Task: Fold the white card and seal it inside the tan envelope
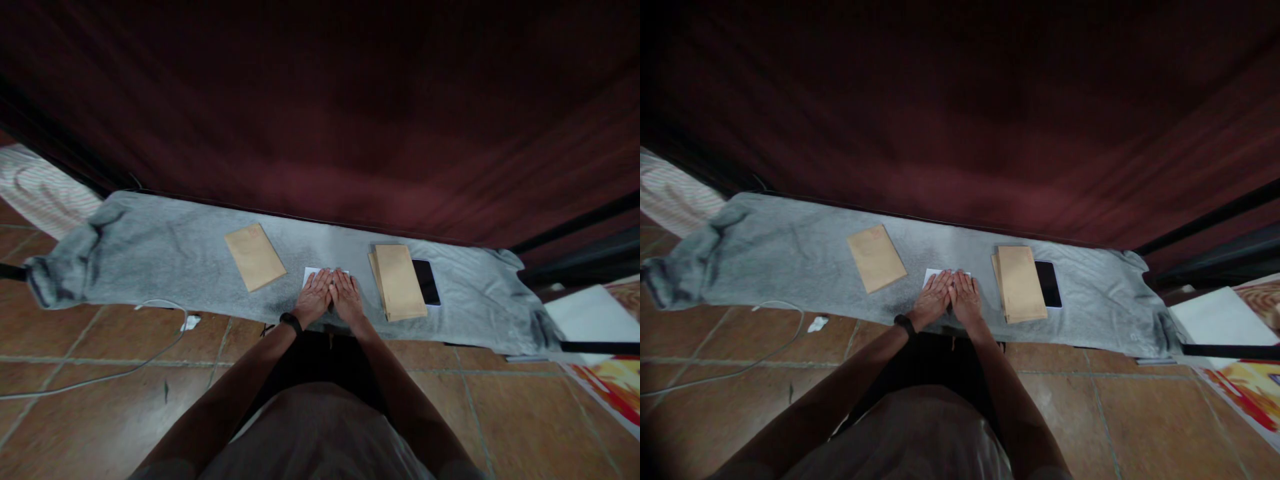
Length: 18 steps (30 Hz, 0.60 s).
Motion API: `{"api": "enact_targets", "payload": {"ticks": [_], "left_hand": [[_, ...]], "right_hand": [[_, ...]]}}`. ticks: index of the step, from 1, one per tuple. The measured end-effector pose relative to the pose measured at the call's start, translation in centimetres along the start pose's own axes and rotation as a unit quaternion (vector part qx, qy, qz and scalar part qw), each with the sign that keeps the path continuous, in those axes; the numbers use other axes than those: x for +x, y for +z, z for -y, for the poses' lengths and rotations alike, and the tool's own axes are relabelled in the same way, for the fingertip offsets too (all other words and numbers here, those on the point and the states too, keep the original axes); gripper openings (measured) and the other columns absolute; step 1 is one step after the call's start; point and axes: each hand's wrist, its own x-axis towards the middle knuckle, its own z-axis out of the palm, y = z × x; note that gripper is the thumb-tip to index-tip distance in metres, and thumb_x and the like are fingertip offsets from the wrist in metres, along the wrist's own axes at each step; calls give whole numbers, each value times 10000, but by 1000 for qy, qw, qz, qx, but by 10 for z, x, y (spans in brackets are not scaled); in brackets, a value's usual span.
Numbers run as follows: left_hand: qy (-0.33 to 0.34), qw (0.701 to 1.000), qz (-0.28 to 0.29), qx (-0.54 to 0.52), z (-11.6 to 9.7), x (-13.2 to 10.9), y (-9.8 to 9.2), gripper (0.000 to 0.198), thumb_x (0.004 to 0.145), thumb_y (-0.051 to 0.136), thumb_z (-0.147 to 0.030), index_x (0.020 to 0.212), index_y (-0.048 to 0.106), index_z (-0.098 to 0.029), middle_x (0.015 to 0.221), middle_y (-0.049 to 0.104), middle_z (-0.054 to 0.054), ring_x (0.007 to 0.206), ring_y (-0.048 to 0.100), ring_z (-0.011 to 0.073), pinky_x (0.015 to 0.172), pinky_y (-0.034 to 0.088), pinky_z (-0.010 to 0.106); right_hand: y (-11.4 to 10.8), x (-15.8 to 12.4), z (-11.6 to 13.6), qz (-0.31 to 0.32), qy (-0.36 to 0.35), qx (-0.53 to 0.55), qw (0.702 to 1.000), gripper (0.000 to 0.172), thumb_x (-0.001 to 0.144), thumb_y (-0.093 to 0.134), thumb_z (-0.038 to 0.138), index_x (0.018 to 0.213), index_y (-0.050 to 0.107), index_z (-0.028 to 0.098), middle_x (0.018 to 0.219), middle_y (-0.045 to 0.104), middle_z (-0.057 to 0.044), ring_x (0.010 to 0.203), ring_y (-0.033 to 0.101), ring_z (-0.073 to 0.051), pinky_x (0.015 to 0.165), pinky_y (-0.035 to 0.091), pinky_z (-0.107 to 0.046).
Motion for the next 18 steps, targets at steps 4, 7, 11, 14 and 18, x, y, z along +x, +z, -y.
{"api": "enact_targets", "payload": {"ticks": [4,7,11,14,18], "left_hand": [[-8,1000,-8,14,14,-7,-5,567,1036,284,-310,1543,355,-67,1616,349,142,1538,217,241,1267,186,466],[-27,999,-12,19,22,-13,-11,575,1042,277,-338,1548,348,-75,1613,356,140,1533,235,246,1262,205,465],[-50,998,-18,18,27,-19,-16,583,1038,280,-341,1549,347,-68,1604,368,149,1526,257,250,1251,243,453],[-64,998,-19,18,31,-24,-17,584,1034,285,-335,1542,358,-56,1604,364,157,1521,272,255,1248,255,449],[-80,997,-21,11,35,-29,-19,585,1023,295,-316,1550,346,-67,1601,370,156,1516,286,255,1241,270,455]], "right_hand": [[-1,-6,-9,-10,11,-31,999,545,1064,301,330,1558,346,104,1606,377,-126,1492,331,-263,1218,232,-489],[-3,-9,-13,-15,21,-43,999,553,1068,295,346,1563,336,102,1604,379,-122,1485,343,-263,1220,226,-482],[-5,-14,-17,-31,28,-49,998,550,1066,298,335,1566,333,108,1594,397,-127,1479,353,-258,1212,239,-475],[-7,-18,-21,-41,31,-59,997,547,1060,317,311,1568,327,109,1585,413,-137,1473,364,-262,1205,251,-475],[-9,-23,-27,-47,32,-67,996,540,1053,340,283,1564,334,110,1575,430,-143,1469,370,-257,1202,269,-473]]}}
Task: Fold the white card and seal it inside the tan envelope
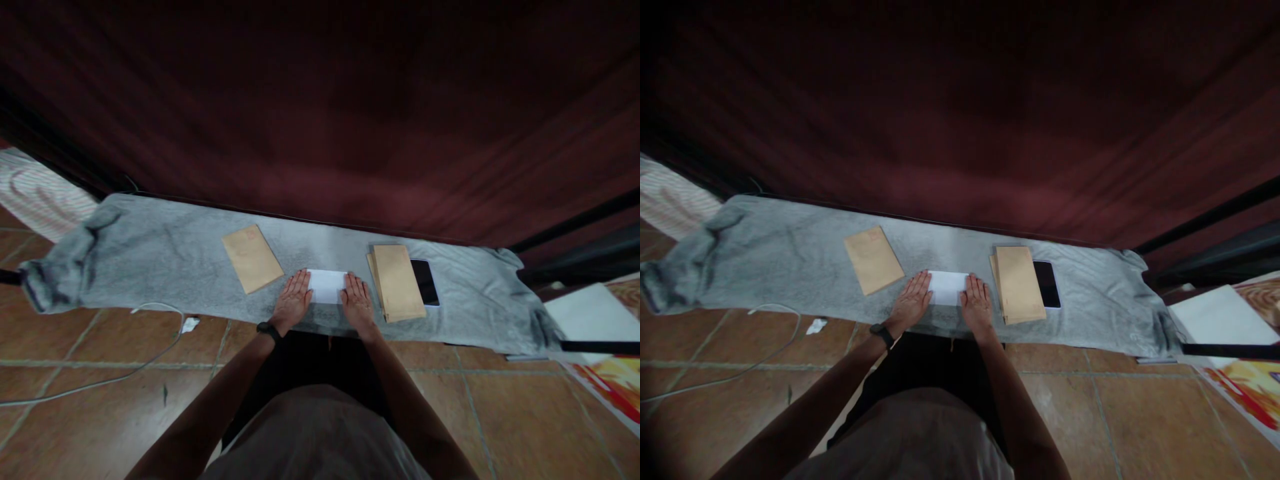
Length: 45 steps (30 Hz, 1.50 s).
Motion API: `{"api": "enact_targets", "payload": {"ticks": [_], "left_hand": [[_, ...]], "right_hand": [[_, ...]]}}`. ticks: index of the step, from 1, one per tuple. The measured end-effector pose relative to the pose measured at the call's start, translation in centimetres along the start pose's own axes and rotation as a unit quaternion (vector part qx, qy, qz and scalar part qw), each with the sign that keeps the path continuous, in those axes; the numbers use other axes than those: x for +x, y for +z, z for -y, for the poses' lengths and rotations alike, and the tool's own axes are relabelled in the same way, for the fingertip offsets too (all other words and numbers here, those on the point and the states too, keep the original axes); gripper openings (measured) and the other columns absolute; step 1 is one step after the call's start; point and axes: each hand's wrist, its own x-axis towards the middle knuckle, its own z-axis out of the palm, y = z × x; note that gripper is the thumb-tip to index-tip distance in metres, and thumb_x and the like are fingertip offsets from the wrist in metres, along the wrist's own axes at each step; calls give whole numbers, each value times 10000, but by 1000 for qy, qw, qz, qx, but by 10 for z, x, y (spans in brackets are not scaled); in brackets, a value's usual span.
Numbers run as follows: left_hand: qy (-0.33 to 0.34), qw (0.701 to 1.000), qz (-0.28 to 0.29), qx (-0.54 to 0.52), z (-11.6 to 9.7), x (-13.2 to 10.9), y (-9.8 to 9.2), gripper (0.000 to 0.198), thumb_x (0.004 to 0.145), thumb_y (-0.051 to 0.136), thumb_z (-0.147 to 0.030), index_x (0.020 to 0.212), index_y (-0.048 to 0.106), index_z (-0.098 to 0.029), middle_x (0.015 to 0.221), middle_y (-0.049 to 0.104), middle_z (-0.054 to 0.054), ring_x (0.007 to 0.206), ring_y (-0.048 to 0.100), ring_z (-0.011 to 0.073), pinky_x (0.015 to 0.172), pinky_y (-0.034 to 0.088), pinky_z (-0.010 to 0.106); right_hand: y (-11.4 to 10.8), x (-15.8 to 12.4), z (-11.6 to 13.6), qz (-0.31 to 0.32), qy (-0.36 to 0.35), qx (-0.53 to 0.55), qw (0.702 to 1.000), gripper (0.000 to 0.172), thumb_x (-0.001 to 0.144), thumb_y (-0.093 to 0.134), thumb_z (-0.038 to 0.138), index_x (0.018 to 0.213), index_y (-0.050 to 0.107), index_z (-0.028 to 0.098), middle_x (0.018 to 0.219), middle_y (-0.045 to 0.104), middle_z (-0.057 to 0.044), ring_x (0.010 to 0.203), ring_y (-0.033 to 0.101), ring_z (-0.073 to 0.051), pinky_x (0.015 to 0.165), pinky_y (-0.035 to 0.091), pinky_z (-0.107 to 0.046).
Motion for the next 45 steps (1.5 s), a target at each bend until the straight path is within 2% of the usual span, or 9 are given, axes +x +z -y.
{"api": "enact_targets", "payload": {"ticks": [3,5,9,12,21,31,35,40,45], "left_hand": [[-15,1000,-16,4,-5,-3,-3,589,1022,292,-308,1558,322,-65,1596,375,167,1514,287,267,1238,271,476],[-2,1000,-28,4,-15,-7,-4,588,1023,297,-296,1566,302,-71,1600,370,164,1519,273,265,1243,259,479],[101,995,-6,-10,-38,-17,-2,584,1017,321,-268,1578,280,-111,1624,339,122,1533,233,230,1264,217,454],[136,990,18,-15,-44,-24,1,582,1028,327,-304,1571,285,-100,1627,325,143,1532,238,231,1262,213,458],[157,987,40,-4,-22,-35,-4,658,1040,336,-500,1561,296,-100,1634,302,163,1542,191,246,1256,217,443],[152,988,41,2,-9,-45,-5,728,1017,398,-527,1574,249,-84,1642,270,182,1546,167,259,1258,206,444],[154,987,44,2,-9,-44,-4,752,1006,429,-531,1575,240,-78,1641,261,192,1545,164,266,1257,208,448],[148,988,41,4,-11,-43,-3,744,1000,449,-524,1576,251,-97,1635,277,190,1542,180,267,1255,220,458],[156,987,35,9,-11,-45,-8,713,1015,404,-530,1553,298,-74,1622,309,195,1537,206,266,1253,222,444]], "right_hand": [[-2,-2,1,-13,19,8,1000,544,1053,332,282,1564,327,96,1571,430,-162,1467,374,-258,1200,286,-478],[-4,-4,7,-19,27,20,999,551,1058,308,291,1571,308,90,1579,414,-171,1473,365,-265,1196,295,-489],[-7,-13,25,14,-28,51,998,542,1069,275,315,1574,314,121,1603,386,-133,1490,341,-252,1203,292,-471],[-7,-24,31,31,-58,56,996,529,1073,278,320,1560,348,125,1591,409,-125,1491,341,-239,1212,274,-467],[-10,-42,17,13,-68,30,997,554,1069,321,350,1570,322,114,1574,428,-139,1468,377,-264,1221,229,-495],[-8,-52,2,-1,-66,25,997,554,1072,320,363,1571,326,120,1572,432,-151,1465,376,-281,1203,262,-497],[-12,-46,9,-4,-55,35,998,559,1079,300,373,1567,328,101,1580,418,-156,1483,349,-268,1206,268,-482],[-12,-38,25,22,-95,49,994,535,1079,299,347,1578,313,154,1594,406,-111,1488,348,-235,1218,257,-466],[-11,-45,22,13,-92,36,995,542,1071,338,345,1568,332,130,1574,428,-134,1468,388,-256,1222,241,-484]]}}
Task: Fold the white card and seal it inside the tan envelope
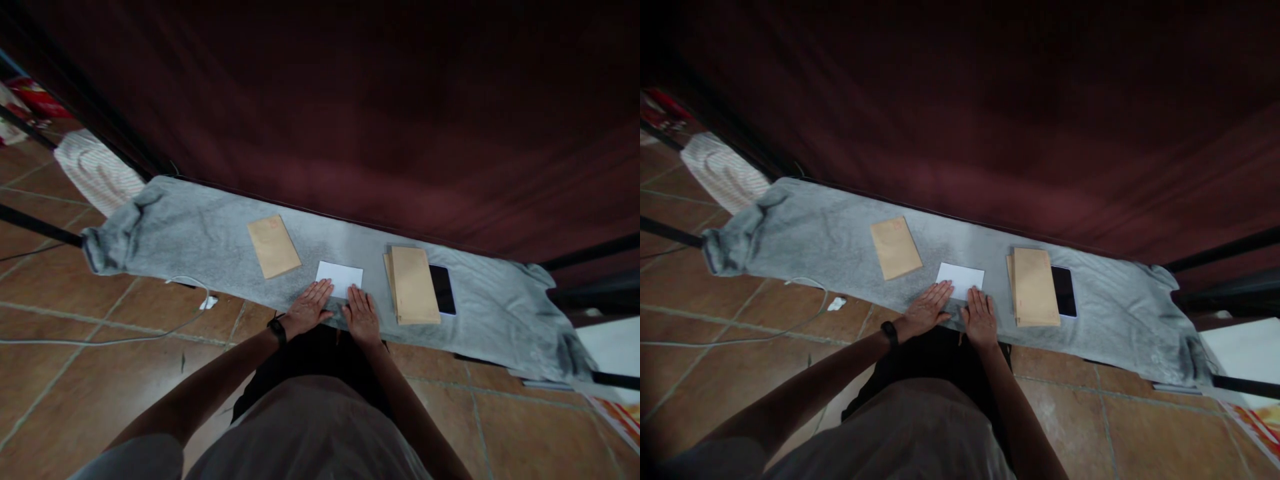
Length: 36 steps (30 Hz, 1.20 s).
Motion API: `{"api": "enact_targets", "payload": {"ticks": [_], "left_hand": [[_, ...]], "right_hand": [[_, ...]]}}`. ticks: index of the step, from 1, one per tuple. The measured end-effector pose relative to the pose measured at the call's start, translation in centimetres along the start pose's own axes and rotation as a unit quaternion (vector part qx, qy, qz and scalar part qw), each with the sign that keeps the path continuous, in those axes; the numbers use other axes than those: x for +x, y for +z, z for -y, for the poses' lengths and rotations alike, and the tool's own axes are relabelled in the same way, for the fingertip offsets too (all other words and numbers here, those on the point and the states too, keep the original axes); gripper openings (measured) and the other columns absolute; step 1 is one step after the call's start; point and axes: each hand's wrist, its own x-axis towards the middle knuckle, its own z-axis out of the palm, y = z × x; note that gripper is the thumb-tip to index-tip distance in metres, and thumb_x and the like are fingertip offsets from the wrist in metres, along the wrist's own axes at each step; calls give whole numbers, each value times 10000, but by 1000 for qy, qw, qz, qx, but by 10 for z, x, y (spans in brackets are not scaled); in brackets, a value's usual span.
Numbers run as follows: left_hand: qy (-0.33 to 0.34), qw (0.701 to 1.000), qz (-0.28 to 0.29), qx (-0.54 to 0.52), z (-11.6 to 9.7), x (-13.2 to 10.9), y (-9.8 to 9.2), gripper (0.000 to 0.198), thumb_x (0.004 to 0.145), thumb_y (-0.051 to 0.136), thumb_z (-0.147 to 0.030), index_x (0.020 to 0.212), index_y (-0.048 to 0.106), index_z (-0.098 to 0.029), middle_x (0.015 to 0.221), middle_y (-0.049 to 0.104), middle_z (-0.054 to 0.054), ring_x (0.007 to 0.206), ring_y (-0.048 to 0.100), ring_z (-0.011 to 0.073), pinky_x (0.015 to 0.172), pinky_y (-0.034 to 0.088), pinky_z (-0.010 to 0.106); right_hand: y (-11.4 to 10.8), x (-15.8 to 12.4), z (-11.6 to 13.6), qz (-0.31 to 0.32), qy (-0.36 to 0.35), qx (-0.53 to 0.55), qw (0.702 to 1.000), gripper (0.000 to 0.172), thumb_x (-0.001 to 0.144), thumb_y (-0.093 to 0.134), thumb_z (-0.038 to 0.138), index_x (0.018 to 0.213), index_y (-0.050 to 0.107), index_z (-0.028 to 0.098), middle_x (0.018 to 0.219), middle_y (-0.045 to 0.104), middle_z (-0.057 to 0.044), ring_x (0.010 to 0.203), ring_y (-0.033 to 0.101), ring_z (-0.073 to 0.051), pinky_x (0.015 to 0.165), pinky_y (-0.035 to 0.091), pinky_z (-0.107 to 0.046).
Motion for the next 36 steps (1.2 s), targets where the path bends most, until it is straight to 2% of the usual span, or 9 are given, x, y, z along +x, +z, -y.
{"api": "enact_targets", "payload": {"ticks": [4,10,14,20,24,28,32,36], "left_hand": [[-33,999,-19,-4,-7,9,-2,652,1039,344,-482,1549,308,-78,1605,350,195,1524,257,260,1252,224,463],[-21,999,-20,-31,-29,61,7,588,1053,274,-407,1552,315,-98,1626,325,154,1532,237,230,1261,200,457],[-24,999,-13,-35,-28,82,16,578,1057,266,-389,1528,356,-67,1625,318,170,1535,228,233,1259,200,455],[-53,998,-35,-16,6,66,16,592,1049,280,-383,1542,336,-59,1622,324,175,1535,226,245,1256,218,460],[-95,994,-47,-4,24,49,13,592,1042,280,-368,1541,347,-59,1605,358,177,1528,247,263,1245,258,467],[-109,992,-57,-4,28,43,12,589,1032,292,-354,1549,341,-76,1591,388,170,1516,280,269,1231,294,480],[-109,993,-48,-3,25,44,8,592,1024,303,-342,1540,354,-56,1591,381,181,1514,285,278,1230,293,488],[-130,991,-41,2,26,41,7,589,1027,304,-344,1530,369,-43,1596,371,183,1517,282,272,1232,289,470]], "right_hand": [[-1,-5,-6,-8,4,-6,1000,549,1063,353,335,1571,323,129,1573,424,-138,1465,395,-261,1221,248,-495],[-2,-5,-5,2,-1,-10,1000,504,1049,372,281,1531,409,139,1569,435,-135,1462,398,-278,1209,265,-527],[-3,-3,-5,11,-2,-14,1000,483,1048,383,271,1510,449,149,1565,442,-129,1455,408,-281,1208,275,-515],[-4,-4,-5,1,15,-4,1000,520,1065,362,318,1553,366,140,1574,426,-122,1453,415,-261,1218,265,-497],[-2,0,-5,-11,26,6,1000,518,1065,366,327,1546,381,134,1564,445,-125,1464,398,-259,1219,270,-495],[1,23,0,-17,34,13,999,514,1067,348,342,1537,399,139,1564,453,-112,1469,388,-238,1230,257,-476],[7,52,7,13,31,20,999,510,1065,356,339,1538,399,154,1597,404,-97,1480,365,-240,1229,248,-471],[12,60,3,22,45,13,999,513,1059,385,333,1529,407,127,1598,394,-130,1480,358,-270,1213,255,-501]]}}
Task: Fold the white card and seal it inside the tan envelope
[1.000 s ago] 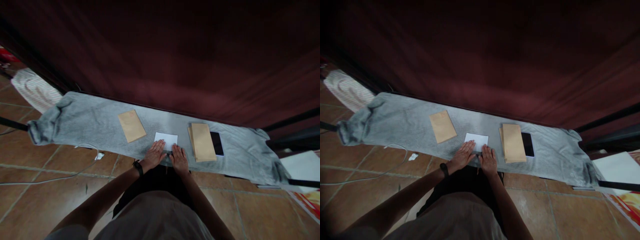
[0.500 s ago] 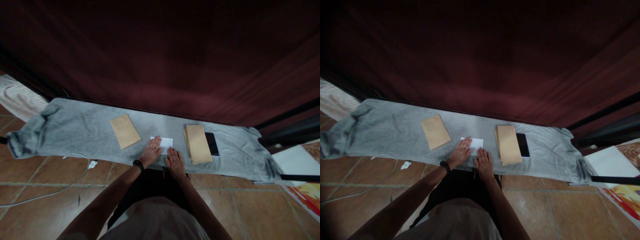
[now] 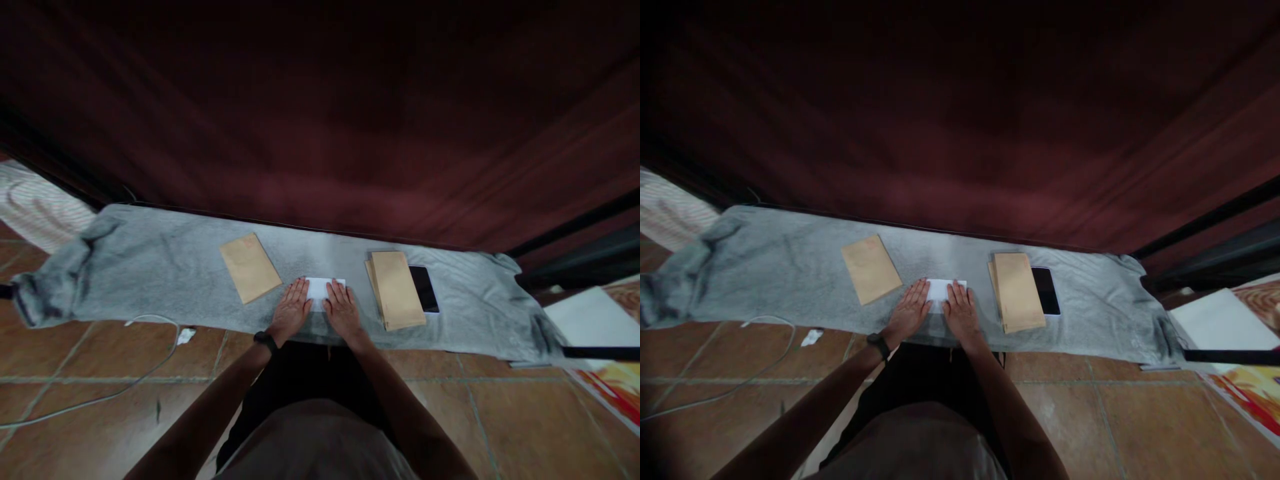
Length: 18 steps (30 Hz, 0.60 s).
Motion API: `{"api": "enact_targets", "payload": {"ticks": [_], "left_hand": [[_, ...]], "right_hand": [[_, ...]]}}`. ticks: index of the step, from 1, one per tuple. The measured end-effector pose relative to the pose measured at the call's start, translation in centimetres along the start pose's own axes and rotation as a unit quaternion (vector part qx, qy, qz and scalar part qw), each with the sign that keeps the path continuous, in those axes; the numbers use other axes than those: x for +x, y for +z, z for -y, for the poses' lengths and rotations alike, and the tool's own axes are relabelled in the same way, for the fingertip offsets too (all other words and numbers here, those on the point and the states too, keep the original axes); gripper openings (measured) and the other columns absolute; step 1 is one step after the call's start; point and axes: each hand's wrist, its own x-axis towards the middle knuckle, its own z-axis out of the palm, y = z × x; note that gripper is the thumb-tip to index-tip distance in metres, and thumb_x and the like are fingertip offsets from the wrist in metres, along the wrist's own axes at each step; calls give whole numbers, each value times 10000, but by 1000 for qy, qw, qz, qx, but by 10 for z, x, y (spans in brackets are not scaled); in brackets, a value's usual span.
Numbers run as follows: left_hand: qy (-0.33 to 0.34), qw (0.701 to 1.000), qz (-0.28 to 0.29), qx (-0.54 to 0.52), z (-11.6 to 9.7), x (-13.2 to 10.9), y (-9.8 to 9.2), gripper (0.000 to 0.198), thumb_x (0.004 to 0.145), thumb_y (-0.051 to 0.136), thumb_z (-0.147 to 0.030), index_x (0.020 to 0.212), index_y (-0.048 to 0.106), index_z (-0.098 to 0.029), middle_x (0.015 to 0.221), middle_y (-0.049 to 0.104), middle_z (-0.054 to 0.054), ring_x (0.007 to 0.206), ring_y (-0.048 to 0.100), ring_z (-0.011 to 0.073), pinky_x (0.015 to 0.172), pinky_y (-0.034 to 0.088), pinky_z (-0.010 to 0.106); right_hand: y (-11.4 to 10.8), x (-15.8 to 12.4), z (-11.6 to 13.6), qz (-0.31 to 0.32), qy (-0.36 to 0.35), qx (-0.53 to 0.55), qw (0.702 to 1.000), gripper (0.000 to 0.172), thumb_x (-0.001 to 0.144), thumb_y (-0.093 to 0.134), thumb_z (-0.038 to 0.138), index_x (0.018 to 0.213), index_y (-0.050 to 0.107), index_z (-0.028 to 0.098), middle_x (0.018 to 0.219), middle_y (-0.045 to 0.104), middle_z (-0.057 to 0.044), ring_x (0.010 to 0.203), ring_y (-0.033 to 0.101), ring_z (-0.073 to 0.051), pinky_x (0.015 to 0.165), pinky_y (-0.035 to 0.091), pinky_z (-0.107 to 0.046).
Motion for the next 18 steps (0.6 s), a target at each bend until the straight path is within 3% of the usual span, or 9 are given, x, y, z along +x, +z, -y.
{"api": "enact_targets", "payload": {"ticks": [4,8,15,18], "left_hand": [[-2,1000,4,3,10,-10,-1,589,1030,339,-381,1511,402,-46,1588,387,183,1508,304,278,1223,298,458],[54,998,31,9,17,-21,-8,589,1005,439,-431,1500,439,-110,1584,409,146,1496,329,297,1220,288,489],[56,990,120,41,10,-11,-17,440,957,470,-199,1384,571,-157,1502,523,150,1399,481,308,1147,381,491],[56,990,129,23,8,-5,-22,443,896,476,-101,1312,618,-156,1435,587,156,1333,550,286,1104,430,452]], "right_hand": [[1,-8,-13,-12,17,-16,1000,534,1058,387,326,1548,370,115,1604,377,-146,1483,347,-279,1212,247,-498],[-1,-17,-23,-16,27,-24,999,553,1063,364,331,1562,333,97,1598,384,-157,1482,351,-275,1218,238,-484],[-4,-19,-25,-14,25,-2,1000,566,1052,377,332,1565,328,98,1589,399,-160,1487,346,-276,1217,248,-494],[-12,-23,-27,-6,5,21,1000,591,1036,426,383,1550,359,99,1587,403,-163,1489,343,-278,1221,251,-496]]}}
